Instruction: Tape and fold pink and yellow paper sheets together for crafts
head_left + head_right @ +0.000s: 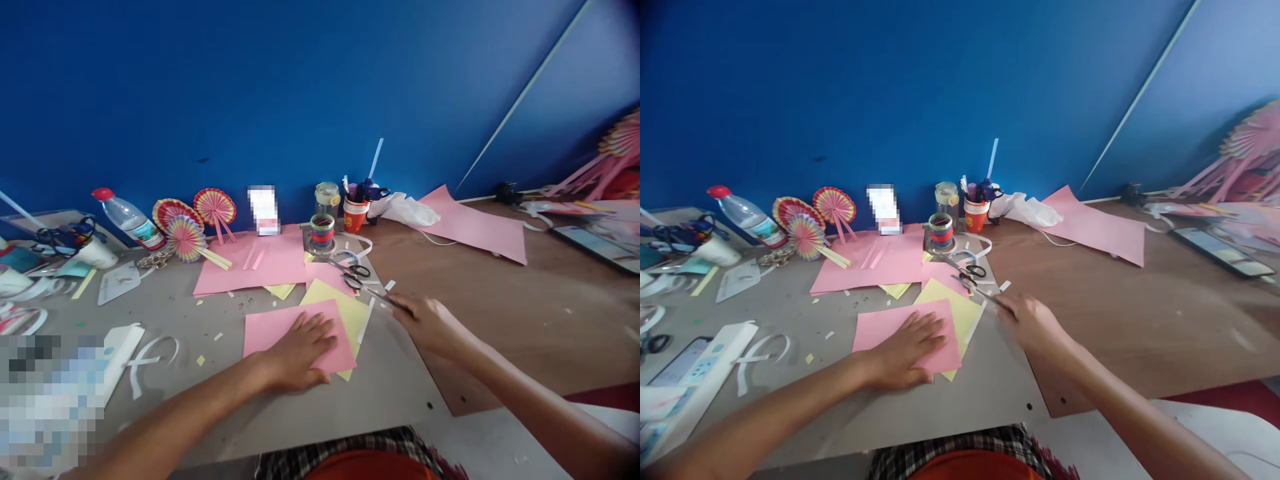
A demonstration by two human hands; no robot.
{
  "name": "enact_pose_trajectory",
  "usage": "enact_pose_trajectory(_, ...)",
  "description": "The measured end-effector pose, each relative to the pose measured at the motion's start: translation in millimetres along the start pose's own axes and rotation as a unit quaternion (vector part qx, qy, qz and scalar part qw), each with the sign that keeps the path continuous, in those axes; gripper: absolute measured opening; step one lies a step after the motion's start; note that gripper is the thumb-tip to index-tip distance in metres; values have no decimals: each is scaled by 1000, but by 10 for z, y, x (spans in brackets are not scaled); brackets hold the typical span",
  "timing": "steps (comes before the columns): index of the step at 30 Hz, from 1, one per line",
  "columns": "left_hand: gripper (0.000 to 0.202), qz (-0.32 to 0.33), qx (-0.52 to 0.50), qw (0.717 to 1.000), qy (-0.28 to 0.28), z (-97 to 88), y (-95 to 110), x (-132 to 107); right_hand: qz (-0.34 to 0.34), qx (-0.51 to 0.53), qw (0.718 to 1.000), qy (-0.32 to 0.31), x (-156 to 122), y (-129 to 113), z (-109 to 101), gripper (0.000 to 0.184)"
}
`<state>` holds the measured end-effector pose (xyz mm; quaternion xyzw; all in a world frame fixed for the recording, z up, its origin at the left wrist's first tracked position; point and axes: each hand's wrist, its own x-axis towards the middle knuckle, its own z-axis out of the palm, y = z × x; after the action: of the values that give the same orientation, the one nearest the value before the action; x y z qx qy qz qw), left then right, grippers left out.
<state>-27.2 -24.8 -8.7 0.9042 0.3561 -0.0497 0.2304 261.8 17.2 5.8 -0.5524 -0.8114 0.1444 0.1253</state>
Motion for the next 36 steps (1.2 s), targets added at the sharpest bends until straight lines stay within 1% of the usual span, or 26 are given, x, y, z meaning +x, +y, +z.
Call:
enact_pose_trajectory(1,60,2,8,1000,12,3,20,-12,25,-26,999,8,150,48,43,26)
enact_pose_trajectory(3,50,16,23,999,35,12,57,-33,34,-44,998,32,418,53,122,25)
enact_pose_trajectory(6,45,32,38,997,66,21,70,-58,33,-63,995,68,692,-83,195,25)
enact_pose_trajectory(7,45,20,42,995,83,17,55,-65,32,-69,994,82,748,-144,209,26)
enact_pose_trajectory(8,45,-5,47,993,106,10,27,-70,28,-71,993,94,787,-205,221,28)
enact_pose_trajectory(11,45,-132,49,973,183,-40,-106,-79,-20,-56,993,101,836,-374,266,30)
enact_pose_trajectory(12,44,-170,43,964,199,-61,-156,-78,-46,-43,994,92,837,-419,291,28)
enact_pose_trajectory(14,42,-214,27,953,214,-103,-243,-68,-92,-11,993,71,826,-484,359,23)
enact_pose_trajectory(15,39,-224,20,950,215,-121,-275,-57,-106,6,992,64,819,-502,400,21)
enact_pose_trajectory(17,29,-235,8,948,215,-149,-312,-27,-114,41,991,64,807,-510,481,21)
enact_pose_trajectory(21,7,-254,-27,940,224,-175,-332,42,-98,119,984,86,815,-470,569,24)
enact_pose_trajectory(24,11,-261,-59,932,245,-210,-366,41,-82,191,974,90,836,-436,519,26)
enact_pose_trajectory(26,12,-266,-76,920,276,-266,-412,2,-69,241,965,80,840,-412,432,31)
enact_pose_trajectory(28,13,-267,-91,905,319,-354,-468,-50,-69,284,954,59,829,-390,322,38)
enact_pose_trajectory(30,17,-263,-108,887,364,-461,-522,-94,-83,359,930,7,808,-384,222,41)
enact_pose_trajectory(31,19,-261,-117,877,386,-514,-545,-107,-92,411,907,-30,799,-391,188,41)
enact_pose_trajectory(32,21,-259,-129,866,407,-562,-566,-113,-89,470,876,-67,796,-404,169,40)
enact_pose_trajectory(33,22,-257,-142,855,427,-603,-587,-114,-74,527,841,-96,798,-421,167,39)
enact_pose_trajectory(34,23,-256,-157,844,445,-634,-608,-112,-50,573,810,-112,809,-439,178,37)
enact_pose_trajectory(35,23,-256,-173,831,464,-656,-633,-111,-22,602,790,-114,826,-453,201,33)
enact_pose_trajectory(36,24,-257,-191,815,483,-668,-662,-114,7,622,776,-105,850,-460,229,28)
